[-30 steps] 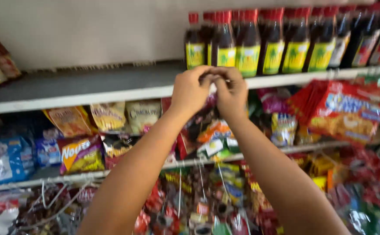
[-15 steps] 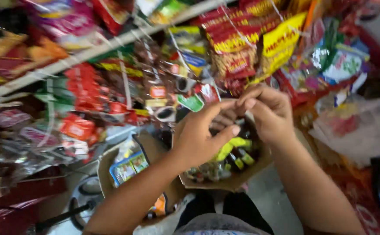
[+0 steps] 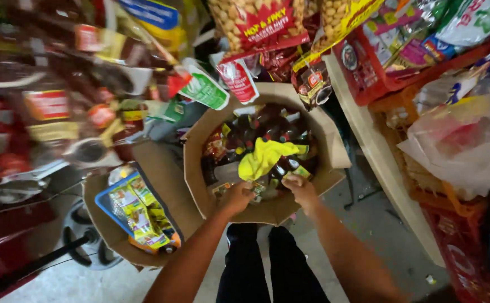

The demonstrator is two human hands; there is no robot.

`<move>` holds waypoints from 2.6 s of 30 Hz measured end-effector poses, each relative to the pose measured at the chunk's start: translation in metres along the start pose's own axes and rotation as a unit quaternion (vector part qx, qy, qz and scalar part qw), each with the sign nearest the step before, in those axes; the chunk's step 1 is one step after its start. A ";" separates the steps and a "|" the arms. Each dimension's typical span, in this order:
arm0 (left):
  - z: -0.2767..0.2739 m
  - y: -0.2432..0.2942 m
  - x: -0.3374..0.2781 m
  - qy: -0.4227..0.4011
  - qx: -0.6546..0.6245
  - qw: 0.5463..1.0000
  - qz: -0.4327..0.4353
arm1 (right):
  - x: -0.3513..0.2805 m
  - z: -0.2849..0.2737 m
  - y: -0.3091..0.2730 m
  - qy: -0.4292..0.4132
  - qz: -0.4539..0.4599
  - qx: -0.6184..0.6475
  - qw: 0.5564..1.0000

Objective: Wiping condiment bottles with a yellow cloth and arranging them on a grocery shelf.

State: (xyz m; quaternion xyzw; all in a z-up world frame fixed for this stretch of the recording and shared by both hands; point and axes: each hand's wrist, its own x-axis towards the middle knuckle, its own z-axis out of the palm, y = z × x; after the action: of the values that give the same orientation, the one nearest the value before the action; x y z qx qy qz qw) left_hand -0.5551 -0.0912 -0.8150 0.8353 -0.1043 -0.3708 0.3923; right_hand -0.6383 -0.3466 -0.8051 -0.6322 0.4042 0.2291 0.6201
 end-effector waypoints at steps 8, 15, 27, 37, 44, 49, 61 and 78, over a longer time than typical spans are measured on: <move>0.073 -0.044 0.119 0.033 0.014 0.963 -0.267 | 0.060 0.017 0.030 0.044 0.062 0.009 0.997; 0.120 -0.074 0.186 0.052 -0.034 0.963 -0.261 | 0.119 0.036 0.081 0.028 0.028 0.066 0.997; 0.176 -0.105 0.115 0.116 -0.049 0.985 0.118 | 0.091 0.024 0.031 0.000 0.046 0.405 0.913; 0.177 -0.078 0.145 0.255 0.055 0.951 0.164 | 0.093 0.031 0.083 -0.009 -0.047 0.260 0.964; 0.123 0.059 0.224 0.227 0.178 0.933 0.216 | 0.113 0.019 0.114 0.173 -0.117 0.213 0.954; 0.160 0.019 0.304 0.123 0.461 0.861 0.178 | 0.100 0.017 0.098 0.198 -0.116 0.275 0.934; 0.108 0.085 0.228 0.070 0.334 0.920 0.195 | 0.056 -0.019 0.020 0.265 -0.188 0.379 0.867; -0.107 0.291 -0.182 0.116 0.159 0.964 0.179 | -0.118 -0.054 -0.127 -0.271 -0.052 0.519 0.809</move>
State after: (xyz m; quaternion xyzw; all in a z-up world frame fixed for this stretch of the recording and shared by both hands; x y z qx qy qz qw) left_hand -0.5742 -0.1393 -0.4593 0.8919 -0.2632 -0.1740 0.3241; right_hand -0.6158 -0.3847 -0.6294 -0.1482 0.2445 0.1147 0.9514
